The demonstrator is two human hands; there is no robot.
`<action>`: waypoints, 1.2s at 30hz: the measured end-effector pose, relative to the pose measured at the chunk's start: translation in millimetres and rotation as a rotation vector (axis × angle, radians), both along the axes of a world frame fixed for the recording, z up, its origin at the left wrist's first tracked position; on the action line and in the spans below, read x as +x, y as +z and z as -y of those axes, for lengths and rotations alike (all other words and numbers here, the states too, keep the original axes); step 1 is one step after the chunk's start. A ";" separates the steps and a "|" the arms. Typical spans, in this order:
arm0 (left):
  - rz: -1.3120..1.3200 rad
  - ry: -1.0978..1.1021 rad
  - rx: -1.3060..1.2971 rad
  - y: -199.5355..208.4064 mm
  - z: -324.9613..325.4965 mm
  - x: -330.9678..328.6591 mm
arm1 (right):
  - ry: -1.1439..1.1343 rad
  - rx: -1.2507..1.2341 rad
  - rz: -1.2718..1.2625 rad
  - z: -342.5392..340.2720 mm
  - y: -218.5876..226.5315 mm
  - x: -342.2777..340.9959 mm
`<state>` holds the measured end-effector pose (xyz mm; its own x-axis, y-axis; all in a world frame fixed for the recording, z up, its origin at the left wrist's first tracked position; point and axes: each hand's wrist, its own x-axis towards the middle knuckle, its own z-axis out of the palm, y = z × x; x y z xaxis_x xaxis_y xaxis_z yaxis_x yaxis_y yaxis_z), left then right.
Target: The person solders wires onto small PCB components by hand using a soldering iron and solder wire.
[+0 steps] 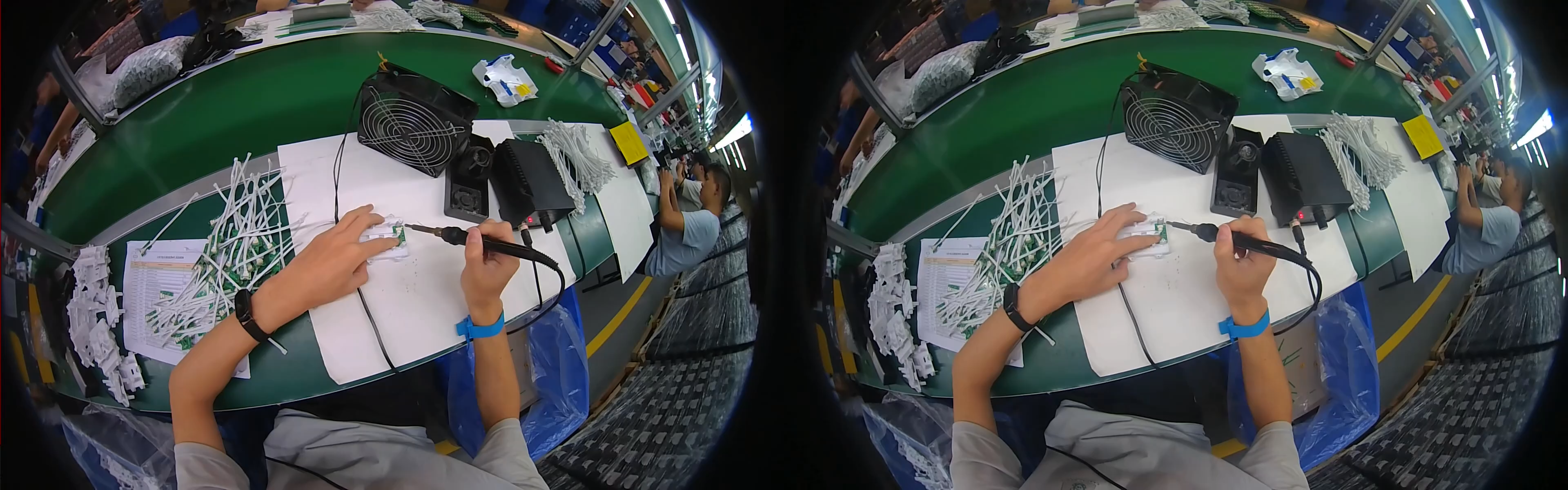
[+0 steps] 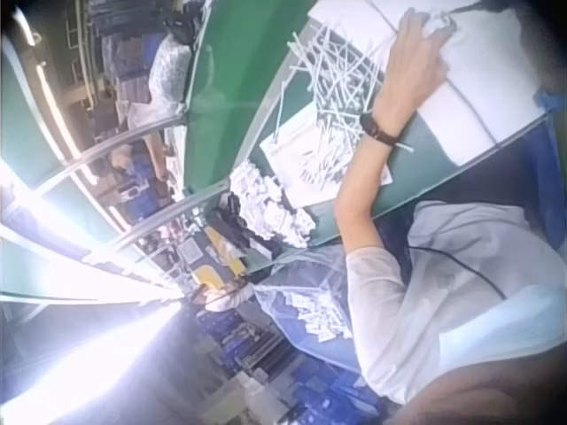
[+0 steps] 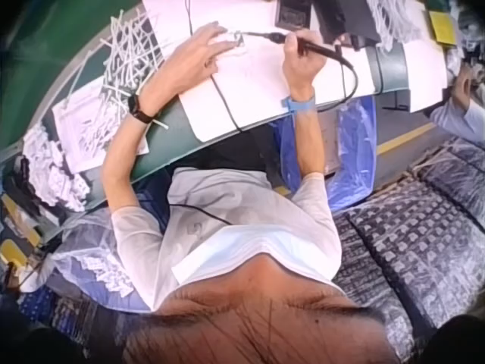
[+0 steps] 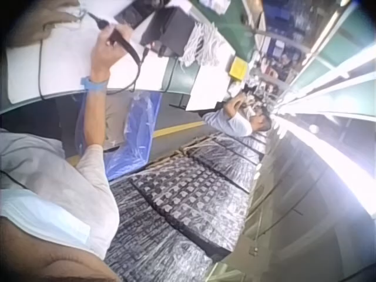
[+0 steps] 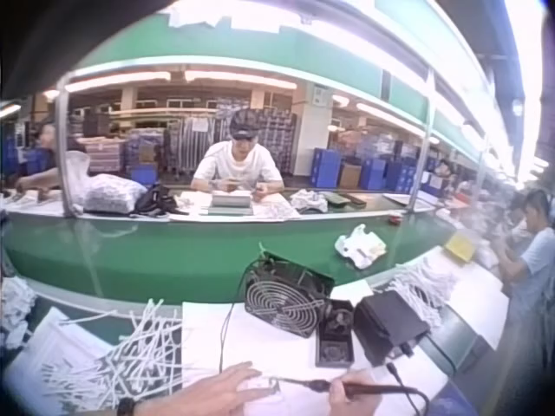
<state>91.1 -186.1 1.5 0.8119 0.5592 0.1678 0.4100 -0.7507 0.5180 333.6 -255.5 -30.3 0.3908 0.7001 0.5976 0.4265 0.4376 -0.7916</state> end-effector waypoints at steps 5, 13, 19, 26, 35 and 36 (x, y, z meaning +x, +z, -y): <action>-0.007 0.016 0.024 -3.6 -2.8 -1.2 | -0.021 0.061 -0.105 2.6 0.5 1.8; 0.028 -0.002 -0.041 -1.0 -8.4 0.5 | 0.082 0.077 -0.130 7.1 -3.4 2.9; 0.025 -0.003 -0.051 0.1 -9.1 1.0 | 0.092 0.070 -0.104 6.9 -0.2 2.4; 0.020 0.002 -0.045 -1.2 -9.8 0.6 | 0.101 0.070 -0.059 7.9 0.5 3.4; 0.022 -0.001 -0.037 -1.7 -10.4 -0.2 | 0.115 0.081 -0.071 7.5 -0.9 2.7; 0.022 -0.001 -0.038 -1.5 -10.4 -0.2 | 0.116 0.080 -0.071 7.5 -0.9 2.7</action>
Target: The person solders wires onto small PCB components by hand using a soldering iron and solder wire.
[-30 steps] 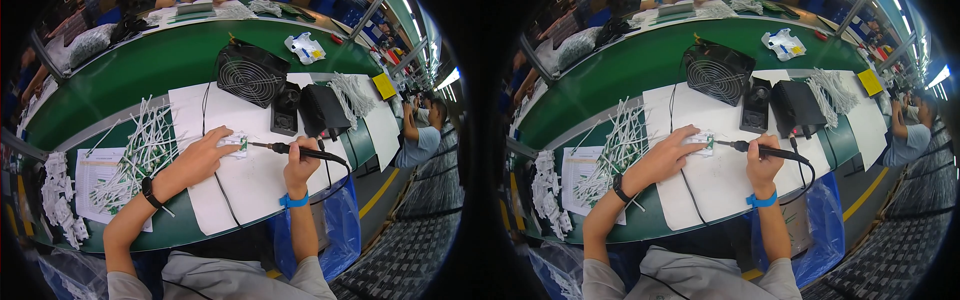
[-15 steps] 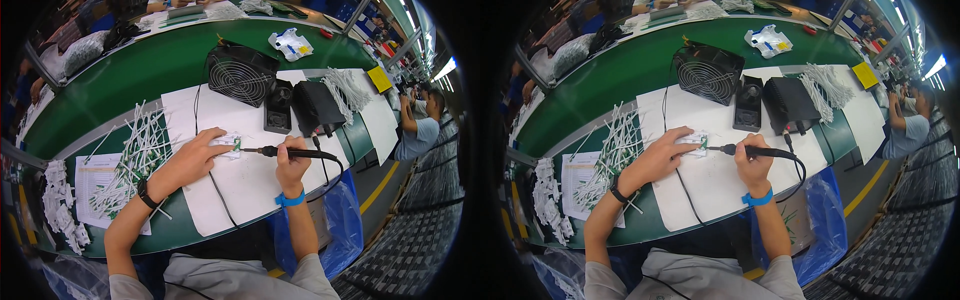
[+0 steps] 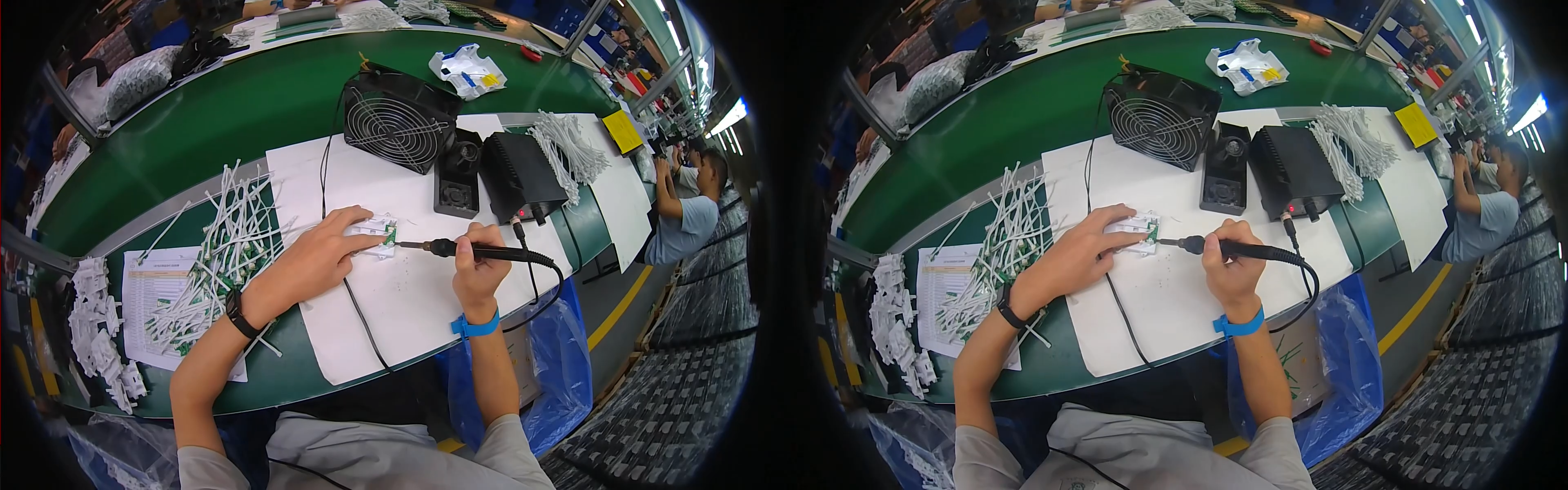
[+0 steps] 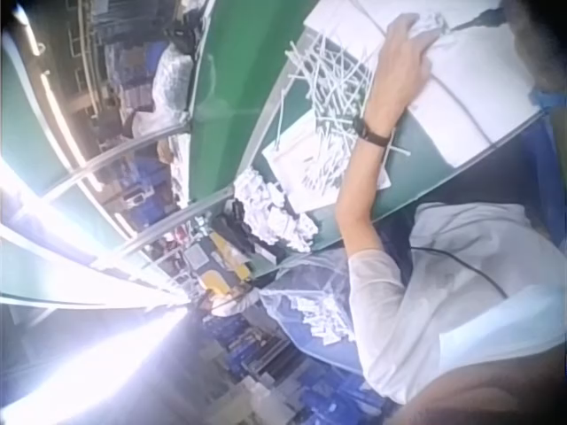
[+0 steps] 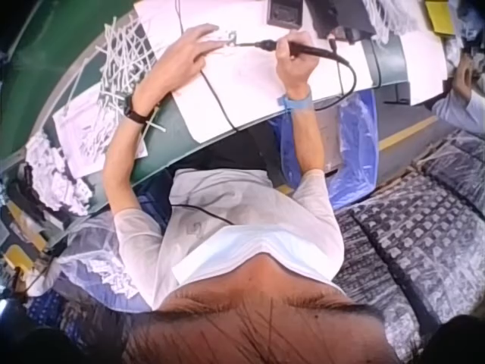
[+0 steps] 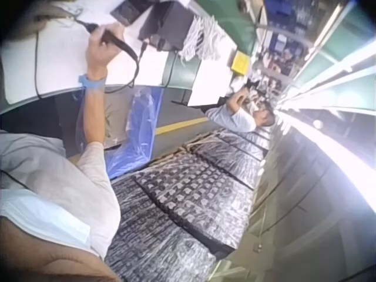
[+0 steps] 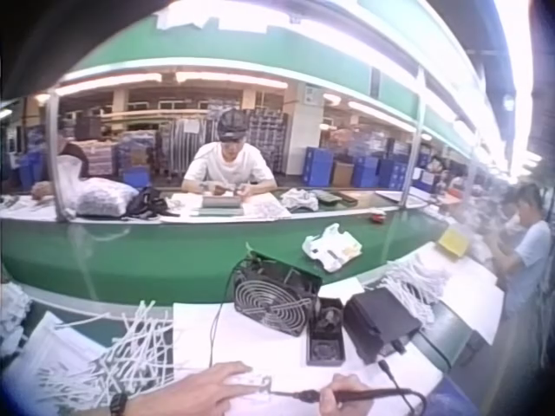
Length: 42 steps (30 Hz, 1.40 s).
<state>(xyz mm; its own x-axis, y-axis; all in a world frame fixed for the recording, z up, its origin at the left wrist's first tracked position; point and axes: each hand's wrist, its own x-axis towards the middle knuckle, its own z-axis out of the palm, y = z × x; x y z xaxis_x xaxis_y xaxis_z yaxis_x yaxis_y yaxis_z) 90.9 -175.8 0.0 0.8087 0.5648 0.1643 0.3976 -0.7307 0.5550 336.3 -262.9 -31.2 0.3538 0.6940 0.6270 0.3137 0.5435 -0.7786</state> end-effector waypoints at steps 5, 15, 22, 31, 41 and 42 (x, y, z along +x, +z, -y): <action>-0.004 0.005 -0.023 2.0 1.3 -0.3 | -0.007 -0.007 0.018 0.4 0.1 0.0; -0.011 0.010 -0.025 1.6 2.8 0.5 | -0.012 0.006 -0.029 1.0 -1.3 0.3; -0.007 0.014 0.018 2.5 6.1 1.6 | -0.046 0.020 0.011 1.8 -2.6 1.8; -0.041 0.112 0.310 -12.4 17.6 13.6 | -0.245 0.048 -0.088 0.1 7.0 -3.7; 0.038 0.324 0.347 -20.6 25.2 37.0 | -0.109 -0.133 0.036 -7.6 28.4 -13.2; 0.037 0.334 0.349 -23.4 24.7 34.0 | -0.100 -0.130 0.037 -10.2 31.9 -17.5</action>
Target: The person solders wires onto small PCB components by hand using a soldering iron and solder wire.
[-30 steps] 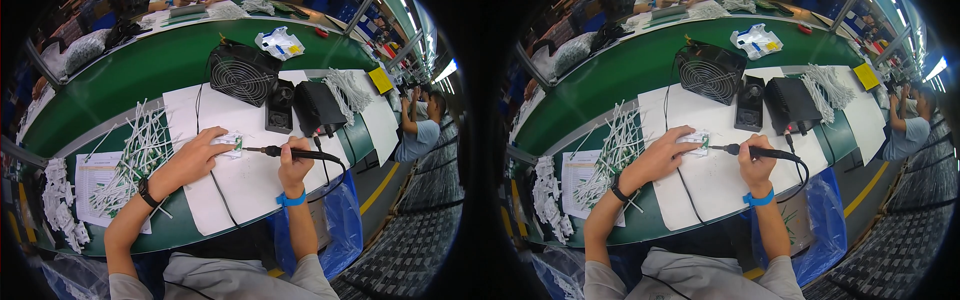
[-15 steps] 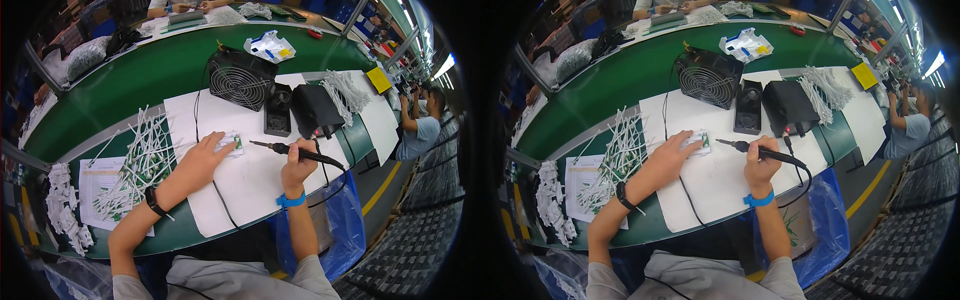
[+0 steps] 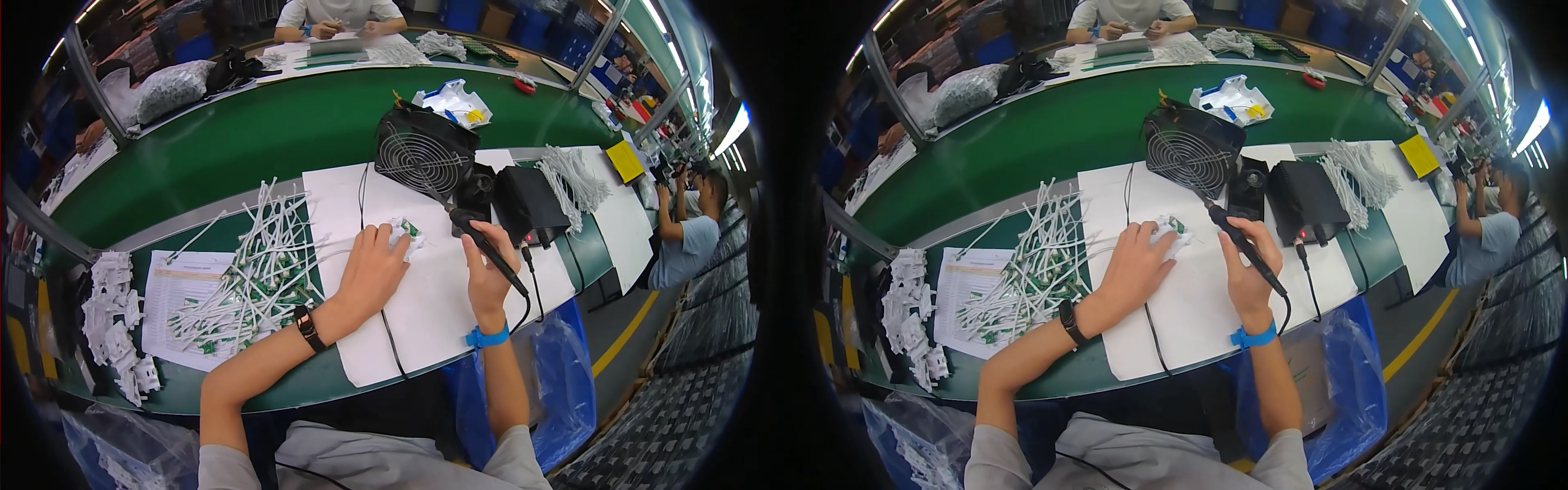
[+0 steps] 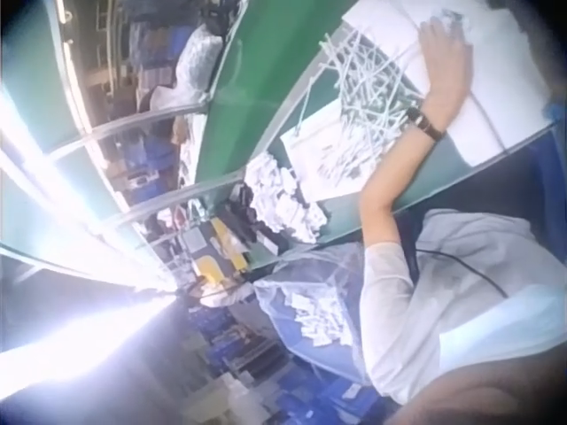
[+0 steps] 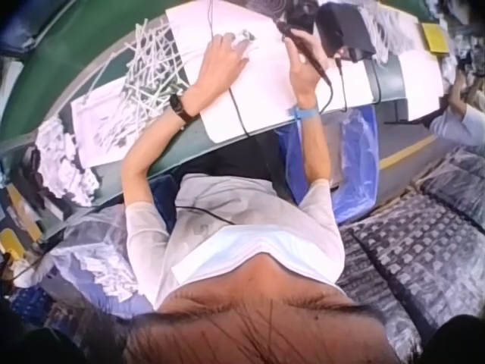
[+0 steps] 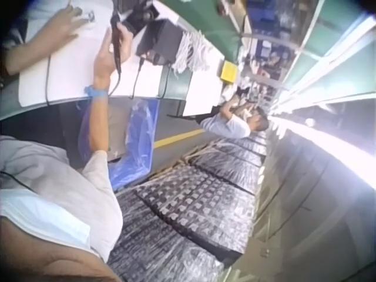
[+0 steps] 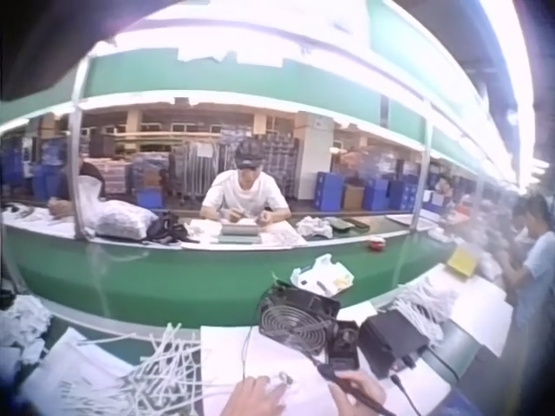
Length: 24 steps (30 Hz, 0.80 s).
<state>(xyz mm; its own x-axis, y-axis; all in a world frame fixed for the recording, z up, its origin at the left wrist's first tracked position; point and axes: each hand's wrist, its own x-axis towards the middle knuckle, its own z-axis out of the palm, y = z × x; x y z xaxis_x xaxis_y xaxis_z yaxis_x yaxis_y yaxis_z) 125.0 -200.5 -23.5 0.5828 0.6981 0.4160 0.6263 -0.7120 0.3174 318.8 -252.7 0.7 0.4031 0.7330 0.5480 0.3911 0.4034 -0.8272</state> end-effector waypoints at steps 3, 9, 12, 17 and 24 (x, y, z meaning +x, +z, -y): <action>0.058 -0.023 0.010 -2.1 3.4 -4.9 | -0.015 0.040 0.039 -4.2 11.6 -10.4; 0.022 -0.118 0.003 -2.9 7.1 -22.6 | -0.099 0.144 0.025 -21.1 -7.6 -8.9; 0.001 -0.146 -0.008 -3.7 3.1 -28.2 | -0.172 0.164 0.026 -27.0 -13.2 -9.8; -0.092 -0.057 0.095 -11.0 -8.1 -11.7 | -0.223 0.170 0.014 -38.1 -30.2 3.8; -0.254 0.154 0.257 -18.8 -3.5 29.0 | -0.427 0.350 -0.051 -31.2 -24.2 27.9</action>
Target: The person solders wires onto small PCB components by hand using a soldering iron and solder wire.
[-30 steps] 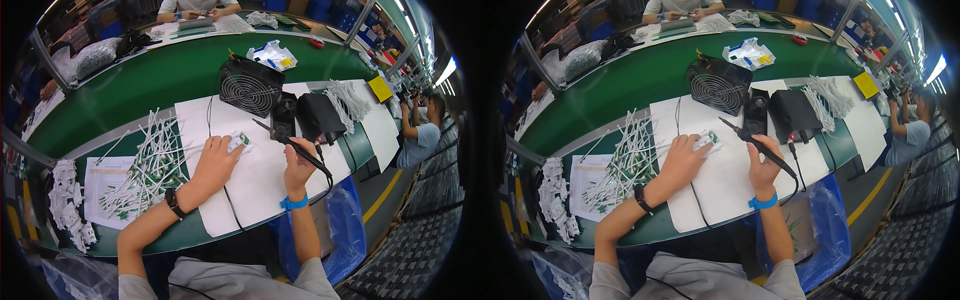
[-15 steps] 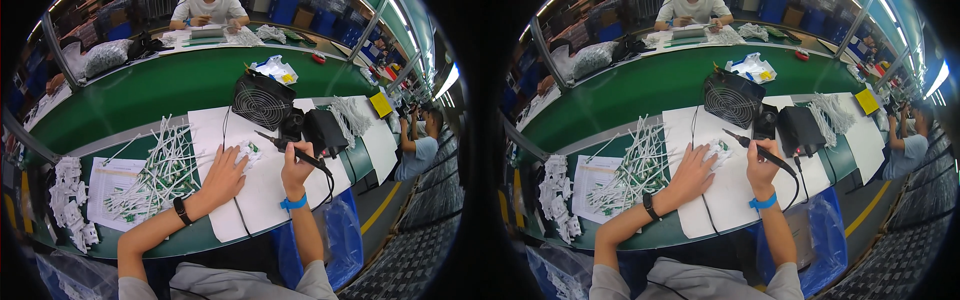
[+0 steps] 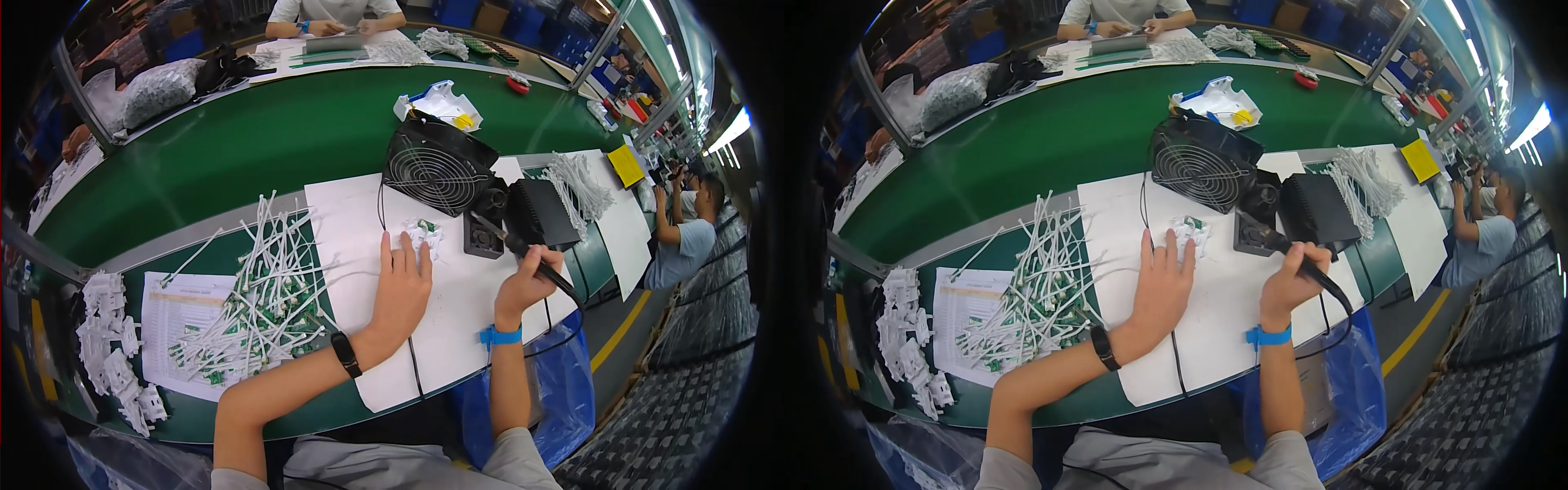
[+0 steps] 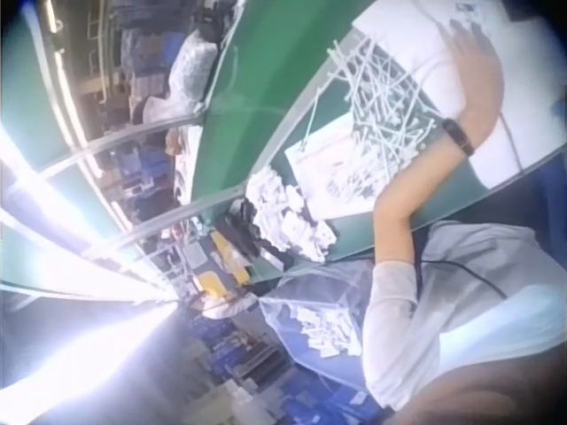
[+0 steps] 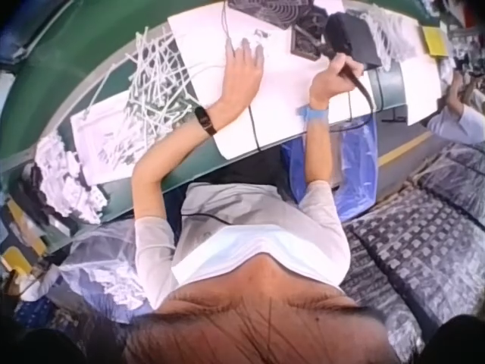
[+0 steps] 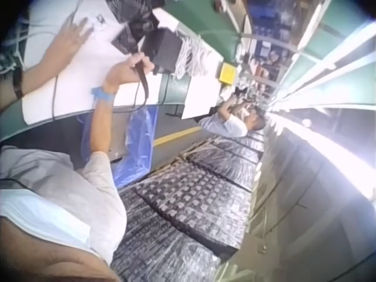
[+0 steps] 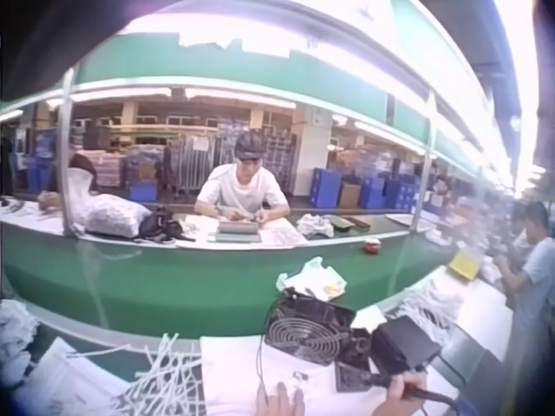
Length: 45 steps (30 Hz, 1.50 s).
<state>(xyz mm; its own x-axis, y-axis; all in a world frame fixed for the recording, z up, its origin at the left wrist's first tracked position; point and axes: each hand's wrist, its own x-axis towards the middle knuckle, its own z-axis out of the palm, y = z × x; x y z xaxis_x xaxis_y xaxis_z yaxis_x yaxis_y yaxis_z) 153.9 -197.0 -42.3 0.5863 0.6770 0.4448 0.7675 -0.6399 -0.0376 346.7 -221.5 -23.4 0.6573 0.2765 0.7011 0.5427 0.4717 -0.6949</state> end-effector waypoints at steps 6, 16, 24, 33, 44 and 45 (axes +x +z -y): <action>-0.017 -0.042 0.024 2.7 -0.6 3.9 | -0.128 -0.007 -0.084 3.1 2.1 14.9; 0.182 -0.158 -0.082 -3.7 -10.1 3.9 | -0.094 -0.028 -0.088 2.4 -0.1 10.0; 0.207 -0.180 -0.105 -5.3 -9.6 2.0 | 0.197 -0.230 0.156 7.0 -0.8 -7.6; 0.208 -0.174 -0.122 -6.6 -9.2 1.7 | 0.298 -0.379 0.098 -1.1 3.3 -21.0; 0.214 -0.180 -0.114 -7.1 -9.5 1.1 | 0.278 -0.407 0.098 -3.4 -1.2 -20.9; 0.212 -0.179 -0.110 -7.5 -9.8 0.9 | 0.273 -0.418 0.099 -3.3 -0.2 -21.3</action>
<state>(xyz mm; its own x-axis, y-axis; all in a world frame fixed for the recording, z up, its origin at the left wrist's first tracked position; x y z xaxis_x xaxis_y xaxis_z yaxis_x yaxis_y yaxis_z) 154.8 -187.1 -49.8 0.6025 0.6225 0.4994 0.6256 -0.7569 0.1888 325.4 -218.1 -23.6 0.4579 0.6995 0.5487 0.5110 0.2980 -0.8063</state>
